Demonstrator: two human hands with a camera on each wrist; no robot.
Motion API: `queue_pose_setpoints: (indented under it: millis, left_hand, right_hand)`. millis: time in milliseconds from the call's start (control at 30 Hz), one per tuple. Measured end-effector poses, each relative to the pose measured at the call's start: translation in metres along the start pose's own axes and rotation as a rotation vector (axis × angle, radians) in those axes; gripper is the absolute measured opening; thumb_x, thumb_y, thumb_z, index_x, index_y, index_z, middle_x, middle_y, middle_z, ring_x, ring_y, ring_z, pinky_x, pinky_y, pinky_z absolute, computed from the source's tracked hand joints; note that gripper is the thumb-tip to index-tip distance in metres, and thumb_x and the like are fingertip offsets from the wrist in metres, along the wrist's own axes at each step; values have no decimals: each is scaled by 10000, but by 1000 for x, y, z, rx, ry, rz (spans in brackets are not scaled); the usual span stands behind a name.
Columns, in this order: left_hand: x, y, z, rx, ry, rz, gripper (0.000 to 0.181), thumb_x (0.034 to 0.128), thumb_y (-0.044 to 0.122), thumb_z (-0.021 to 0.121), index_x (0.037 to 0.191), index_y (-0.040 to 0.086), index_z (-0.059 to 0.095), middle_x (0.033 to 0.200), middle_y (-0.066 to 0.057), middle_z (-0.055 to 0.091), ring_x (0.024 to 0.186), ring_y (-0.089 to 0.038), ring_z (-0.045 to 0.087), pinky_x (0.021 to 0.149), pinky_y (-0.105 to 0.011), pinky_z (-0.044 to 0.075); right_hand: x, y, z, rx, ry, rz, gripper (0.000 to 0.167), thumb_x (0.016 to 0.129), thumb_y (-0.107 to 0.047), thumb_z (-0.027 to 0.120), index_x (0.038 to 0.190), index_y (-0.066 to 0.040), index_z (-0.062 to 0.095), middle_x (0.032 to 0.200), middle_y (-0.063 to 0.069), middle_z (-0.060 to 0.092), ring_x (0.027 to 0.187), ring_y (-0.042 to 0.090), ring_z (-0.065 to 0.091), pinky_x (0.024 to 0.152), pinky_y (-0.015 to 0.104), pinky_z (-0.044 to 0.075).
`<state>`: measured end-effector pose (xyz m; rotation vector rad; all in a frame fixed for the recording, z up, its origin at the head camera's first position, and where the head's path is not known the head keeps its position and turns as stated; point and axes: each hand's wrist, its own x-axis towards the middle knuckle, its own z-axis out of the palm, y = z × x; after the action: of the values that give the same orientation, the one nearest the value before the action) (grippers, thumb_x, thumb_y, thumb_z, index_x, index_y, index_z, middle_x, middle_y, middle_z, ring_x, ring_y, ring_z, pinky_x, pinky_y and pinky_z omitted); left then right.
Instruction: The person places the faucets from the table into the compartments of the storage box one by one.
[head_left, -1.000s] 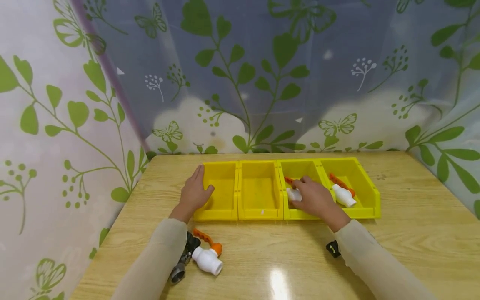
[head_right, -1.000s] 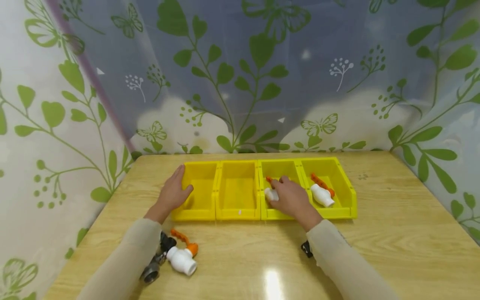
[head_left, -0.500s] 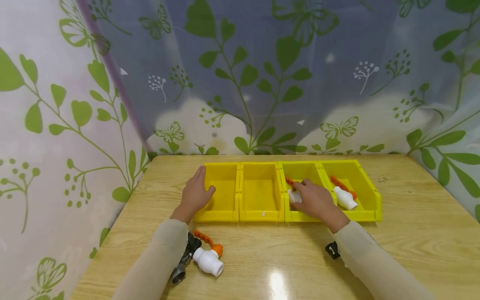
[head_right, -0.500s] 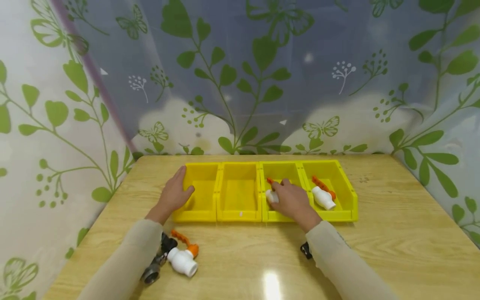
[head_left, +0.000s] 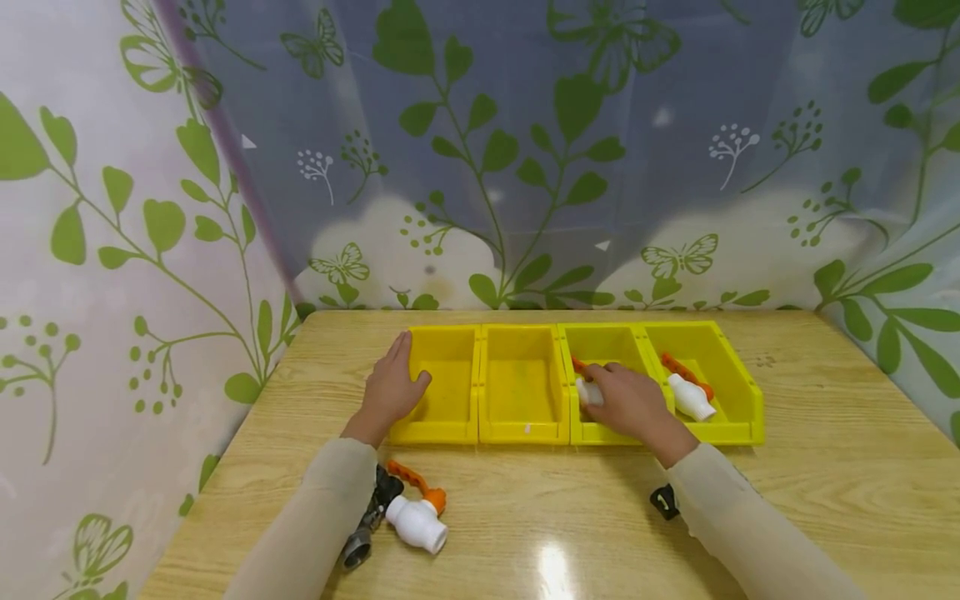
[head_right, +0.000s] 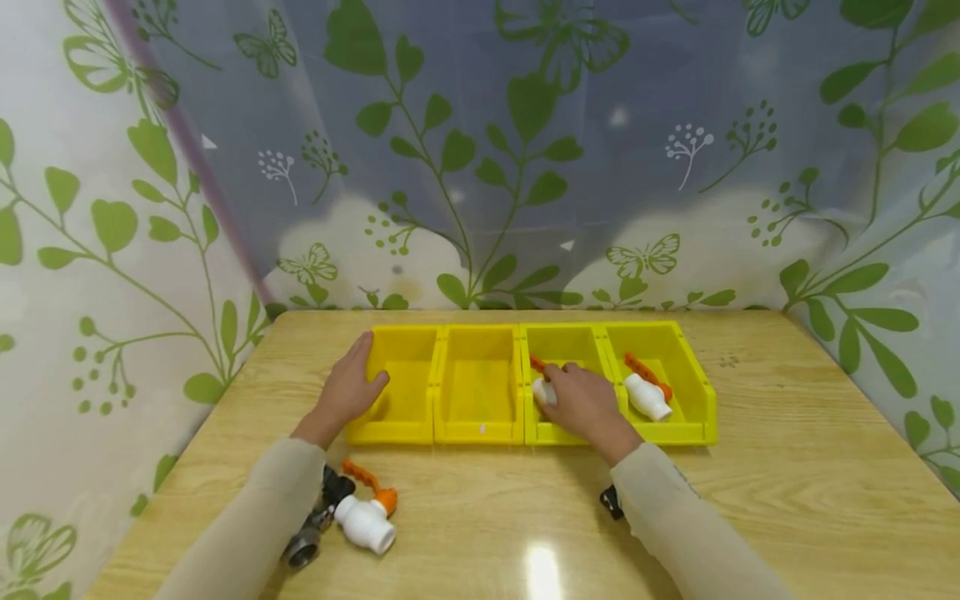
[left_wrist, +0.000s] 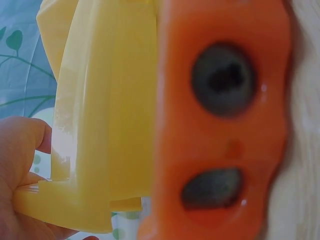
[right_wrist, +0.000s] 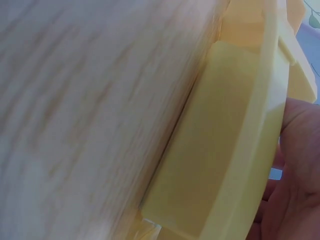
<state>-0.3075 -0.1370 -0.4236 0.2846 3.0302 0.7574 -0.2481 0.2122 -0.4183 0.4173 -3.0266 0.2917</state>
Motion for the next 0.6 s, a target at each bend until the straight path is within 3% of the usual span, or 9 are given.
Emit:
queue_pose_setpoints:
  millis: [300, 600]
  left_hand:
    - [0, -1, 1, -4, 6, 8, 761, 967, 269, 517, 1554, 11, 108, 1611, -154, 134, 1374, -449, 300, 1083, -589, 284]
    - [-1, 0, 0, -23, -12, -8, 758, 972, 265, 513, 1557, 21, 98, 1617, -144, 110, 1391, -453, 268, 1099, -584, 263]
  right_hand:
    - [1, -1, 0, 2, 39, -15, 367, 833, -259, 716, 1135, -86, 601, 907, 104, 624, 663, 221, 535, 540, 376, 443]
    - [0, -1, -3, 33, 16, -33, 449, 824, -253, 724, 1208, -70, 582, 1022, 147, 625, 732, 246, 553, 602, 399, 470]
